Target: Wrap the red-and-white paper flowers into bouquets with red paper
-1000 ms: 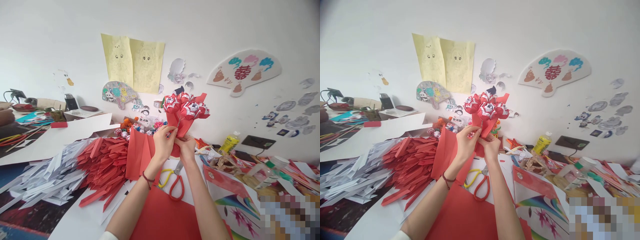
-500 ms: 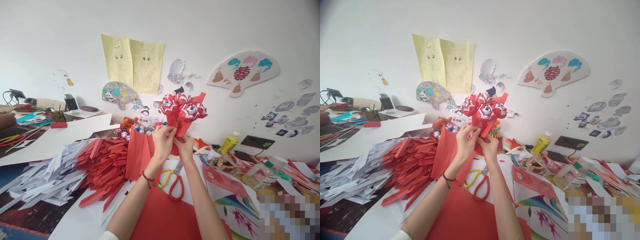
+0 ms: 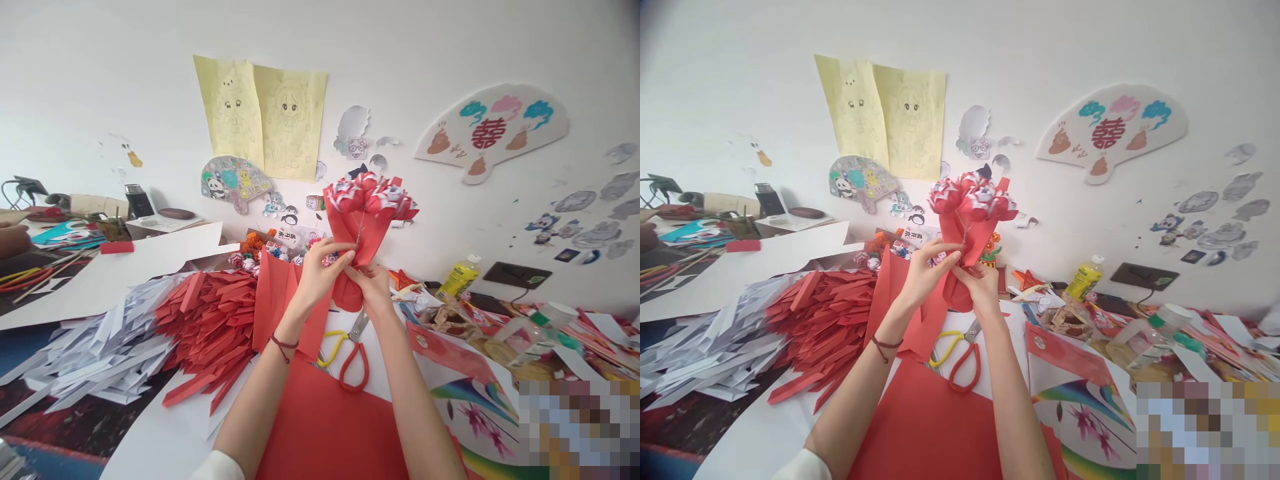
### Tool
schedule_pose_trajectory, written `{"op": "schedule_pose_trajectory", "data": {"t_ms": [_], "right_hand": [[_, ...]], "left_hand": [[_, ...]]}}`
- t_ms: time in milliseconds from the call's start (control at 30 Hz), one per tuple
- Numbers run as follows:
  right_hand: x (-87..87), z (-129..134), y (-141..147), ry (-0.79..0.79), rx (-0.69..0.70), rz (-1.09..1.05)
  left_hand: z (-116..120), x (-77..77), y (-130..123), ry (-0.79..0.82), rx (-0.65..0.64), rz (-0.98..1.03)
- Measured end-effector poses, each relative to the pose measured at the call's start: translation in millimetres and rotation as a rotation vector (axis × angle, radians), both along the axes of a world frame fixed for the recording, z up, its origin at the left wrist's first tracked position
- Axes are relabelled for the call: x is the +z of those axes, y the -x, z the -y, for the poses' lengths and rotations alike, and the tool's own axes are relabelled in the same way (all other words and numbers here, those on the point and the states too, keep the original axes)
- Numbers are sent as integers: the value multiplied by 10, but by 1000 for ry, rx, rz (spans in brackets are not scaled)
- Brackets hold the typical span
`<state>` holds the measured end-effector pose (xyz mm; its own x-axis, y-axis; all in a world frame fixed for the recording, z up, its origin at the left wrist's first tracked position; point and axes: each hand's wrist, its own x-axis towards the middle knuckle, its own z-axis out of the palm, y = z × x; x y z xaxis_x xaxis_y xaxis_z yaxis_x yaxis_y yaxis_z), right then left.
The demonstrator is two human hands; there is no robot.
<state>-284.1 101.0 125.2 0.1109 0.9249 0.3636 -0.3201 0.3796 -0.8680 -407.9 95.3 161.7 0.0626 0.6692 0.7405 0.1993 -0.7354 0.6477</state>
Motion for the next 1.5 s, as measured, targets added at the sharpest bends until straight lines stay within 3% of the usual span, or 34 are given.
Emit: {"op": "schedule_pose_trajectory", "data": {"t_ms": [133, 267, 533, 700, 900, 1100, 1500], "right_hand": [[42, -7, -86, 38, 8, -107], [75, -10, -231, 75, 16, -155], [85, -55, -347, 22, 75, -278], [107, -42, -389, 81, 90, -312], [166, 26, -514, 112, -80, -215], [159, 35, -613, 177, -151, -100], [171, 76, -529, 181, -111, -155]], "left_hand": [[24, 32, 59, 40, -87, 40], [75, 43, 88, 72, -118, -326], [148, 49, 13, -23, 147, -655], [137, 33, -38, -180, 292, -700], [79, -57, -106, -63, 147, -708], [45, -120, -146, -26, -23, -668], [-45, -174, -92, -138, -83, -691]]}}
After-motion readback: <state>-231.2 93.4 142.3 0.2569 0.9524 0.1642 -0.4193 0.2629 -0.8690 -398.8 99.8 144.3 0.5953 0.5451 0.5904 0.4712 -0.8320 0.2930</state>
